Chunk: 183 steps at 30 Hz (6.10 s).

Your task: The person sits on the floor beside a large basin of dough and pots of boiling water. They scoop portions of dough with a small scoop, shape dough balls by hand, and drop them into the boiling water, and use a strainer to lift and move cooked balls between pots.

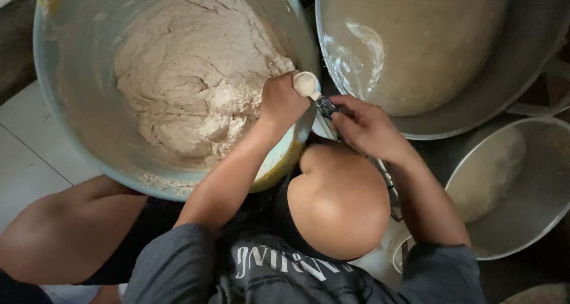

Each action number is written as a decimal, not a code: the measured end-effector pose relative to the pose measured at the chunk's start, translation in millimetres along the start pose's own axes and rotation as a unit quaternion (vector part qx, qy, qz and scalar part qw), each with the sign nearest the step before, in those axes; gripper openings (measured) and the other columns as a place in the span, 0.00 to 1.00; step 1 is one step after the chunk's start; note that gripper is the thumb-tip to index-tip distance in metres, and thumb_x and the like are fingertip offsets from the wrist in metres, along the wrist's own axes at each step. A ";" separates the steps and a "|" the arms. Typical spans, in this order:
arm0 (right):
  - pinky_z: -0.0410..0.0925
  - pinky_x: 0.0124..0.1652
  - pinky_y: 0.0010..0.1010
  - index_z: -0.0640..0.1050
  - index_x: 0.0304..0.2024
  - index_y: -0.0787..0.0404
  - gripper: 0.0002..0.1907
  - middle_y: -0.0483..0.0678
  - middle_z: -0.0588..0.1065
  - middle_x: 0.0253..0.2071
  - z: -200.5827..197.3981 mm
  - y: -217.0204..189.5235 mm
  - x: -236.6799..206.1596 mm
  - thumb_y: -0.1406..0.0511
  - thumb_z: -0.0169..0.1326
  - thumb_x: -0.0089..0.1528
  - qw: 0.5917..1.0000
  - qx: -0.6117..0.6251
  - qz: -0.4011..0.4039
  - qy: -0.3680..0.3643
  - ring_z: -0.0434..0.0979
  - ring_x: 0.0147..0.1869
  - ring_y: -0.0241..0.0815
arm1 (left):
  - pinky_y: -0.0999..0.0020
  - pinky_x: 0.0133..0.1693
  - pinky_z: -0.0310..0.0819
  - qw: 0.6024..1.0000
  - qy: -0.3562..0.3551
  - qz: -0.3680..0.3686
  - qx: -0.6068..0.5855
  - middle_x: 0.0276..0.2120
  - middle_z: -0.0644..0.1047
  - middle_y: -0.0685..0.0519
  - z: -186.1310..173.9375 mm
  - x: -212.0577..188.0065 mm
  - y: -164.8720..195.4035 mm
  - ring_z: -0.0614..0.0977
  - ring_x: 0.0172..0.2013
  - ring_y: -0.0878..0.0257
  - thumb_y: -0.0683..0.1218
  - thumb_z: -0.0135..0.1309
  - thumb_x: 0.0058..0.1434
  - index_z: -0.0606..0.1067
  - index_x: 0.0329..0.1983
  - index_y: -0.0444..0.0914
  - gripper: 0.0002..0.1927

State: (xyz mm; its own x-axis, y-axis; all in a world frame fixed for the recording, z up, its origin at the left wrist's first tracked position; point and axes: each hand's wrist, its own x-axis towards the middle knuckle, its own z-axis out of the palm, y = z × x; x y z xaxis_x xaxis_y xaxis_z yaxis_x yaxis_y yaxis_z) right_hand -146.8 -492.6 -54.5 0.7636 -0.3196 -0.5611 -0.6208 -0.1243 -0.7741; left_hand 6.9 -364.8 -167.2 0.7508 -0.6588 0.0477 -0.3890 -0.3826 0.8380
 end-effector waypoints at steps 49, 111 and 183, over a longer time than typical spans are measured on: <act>0.70 0.39 0.36 0.74 0.60 0.62 0.18 0.53 0.79 0.38 -65.5 82.4 52.7 0.64 0.54 0.69 0.963 -0.156 -0.016 0.220 0.77 0.38 0.40 | 0.50 0.48 0.78 1.000 0.003 0.007 -0.003 0.41 0.80 0.35 -18.5 1.8 2.2 0.82 0.43 0.38 0.55 0.61 0.71 0.81 0.43 0.35 0.18; 0.69 0.37 0.23 0.72 0.67 0.63 0.21 0.46 0.78 0.40 8.3 2.3 9.8 0.66 0.51 0.71 0.990 -0.086 -0.105 0.030 0.75 0.38 0.29 | 0.54 0.36 0.79 0.995 0.047 0.007 -0.084 0.30 0.80 0.40 -3.5 1.5 -2.0 0.84 0.35 0.42 0.42 0.64 0.52 0.78 0.36 0.37 0.10; 0.65 0.29 0.25 0.67 0.71 0.58 0.28 0.48 0.77 0.37 -31.0 40.7 19.7 0.69 0.50 0.67 0.994 0.035 -0.022 0.100 0.70 0.28 0.33 | 0.44 0.50 0.75 0.982 -0.011 -0.124 0.144 0.47 0.76 0.27 -3.9 -2.8 -3.2 0.80 0.46 0.31 0.60 0.59 0.55 0.81 0.35 0.34 0.23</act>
State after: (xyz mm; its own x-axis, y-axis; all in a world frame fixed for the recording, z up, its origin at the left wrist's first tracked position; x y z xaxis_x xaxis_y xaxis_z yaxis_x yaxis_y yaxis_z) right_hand -162.5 -533.0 -88.0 0.7353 -0.4961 -0.4617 -0.5682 -0.0799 -0.8190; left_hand 8.1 -359.2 -167.9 0.8311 -0.5350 -0.1521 -0.3330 -0.6976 0.6344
